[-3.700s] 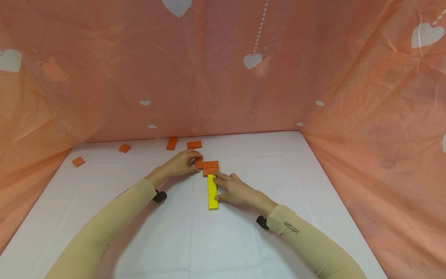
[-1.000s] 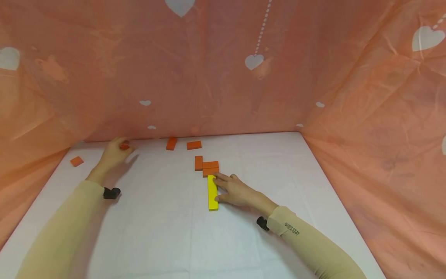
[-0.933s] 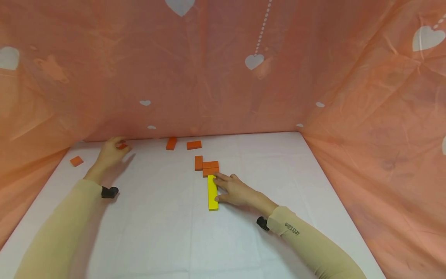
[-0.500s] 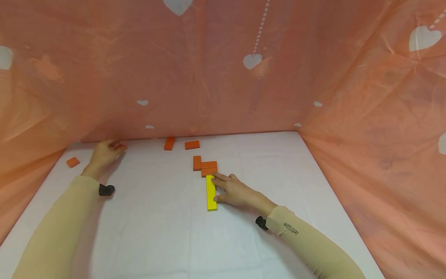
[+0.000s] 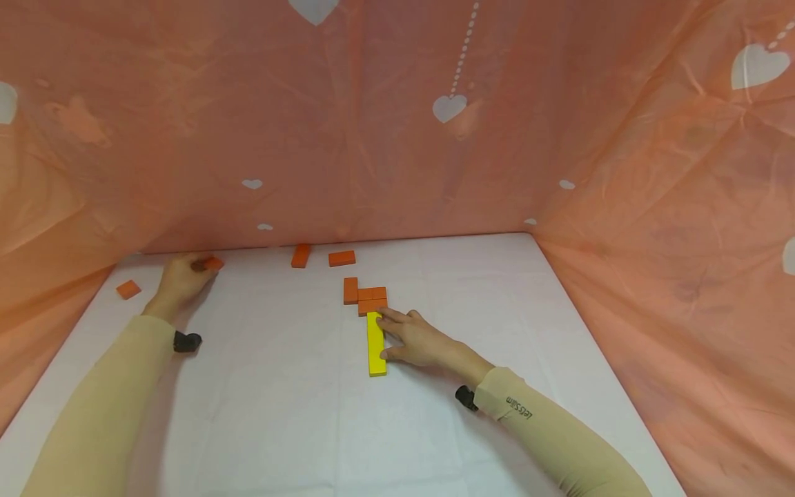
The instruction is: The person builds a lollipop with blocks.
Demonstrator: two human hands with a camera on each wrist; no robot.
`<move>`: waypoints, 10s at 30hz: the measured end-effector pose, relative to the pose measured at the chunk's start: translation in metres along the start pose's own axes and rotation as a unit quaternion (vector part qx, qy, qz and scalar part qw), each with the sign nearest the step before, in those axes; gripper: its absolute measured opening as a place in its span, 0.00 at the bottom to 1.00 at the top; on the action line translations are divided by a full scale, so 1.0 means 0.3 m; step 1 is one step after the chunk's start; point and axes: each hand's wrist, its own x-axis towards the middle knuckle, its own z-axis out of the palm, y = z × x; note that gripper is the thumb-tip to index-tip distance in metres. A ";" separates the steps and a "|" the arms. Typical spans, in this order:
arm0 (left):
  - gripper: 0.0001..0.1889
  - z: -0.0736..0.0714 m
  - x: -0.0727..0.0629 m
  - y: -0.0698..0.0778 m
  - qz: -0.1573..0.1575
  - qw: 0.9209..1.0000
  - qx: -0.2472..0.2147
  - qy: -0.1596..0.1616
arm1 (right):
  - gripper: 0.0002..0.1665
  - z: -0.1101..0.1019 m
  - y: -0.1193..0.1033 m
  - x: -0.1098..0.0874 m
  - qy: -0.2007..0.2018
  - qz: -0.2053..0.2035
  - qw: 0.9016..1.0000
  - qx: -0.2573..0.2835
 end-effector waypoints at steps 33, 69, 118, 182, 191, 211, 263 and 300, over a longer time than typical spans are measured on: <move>0.21 0.100 -0.055 0.311 0.081 0.988 -0.127 -0.031 | 0.42 -0.001 -0.008 -0.005 0.004 0.002 1.000 0.012; 0.17 0.462 -0.042 0.665 0.167 0.958 -0.121 -0.198 | 0.41 -0.003 0.002 -0.001 0.005 -0.019 1.000 0.006; 0.15 0.507 0.014 0.686 0.131 0.956 -0.030 -0.261 | 0.42 0.001 0.003 -0.002 0.005 -0.019 1.000 0.003; 0.19 0.343 0.007 0.559 0.120 0.967 -0.143 -0.171 | 0.42 -0.001 -0.004 -0.002 0.006 -0.011 1.000 -0.003; 0.18 0.230 0.005 0.424 0.103 0.978 -0.142 -0.114 | 0.42 0.002 0.000 0.001 0.004 -0.010 1.000 -0.003; 0.19 -0.086 -0.137 0.016 0.024 0.997 -0.061 -0.037 | 0.41 -0.004 -0.003 -0.015 0.011 -0.011 1.000 -0.001; 0.15 -0.270 -0.222 -0.268 -0.022 0.998 0.058 0.005 | 0.42 0.001 -0.009 0.003 0.003 -0.004 1.000 -0.006; 0.18 -0.091 -0.103 0.040 0.046 0.997 -0.056 -0.018 | 0.42 0.003 -0.003 0.001 0.005 -0.004 1.000 -0.001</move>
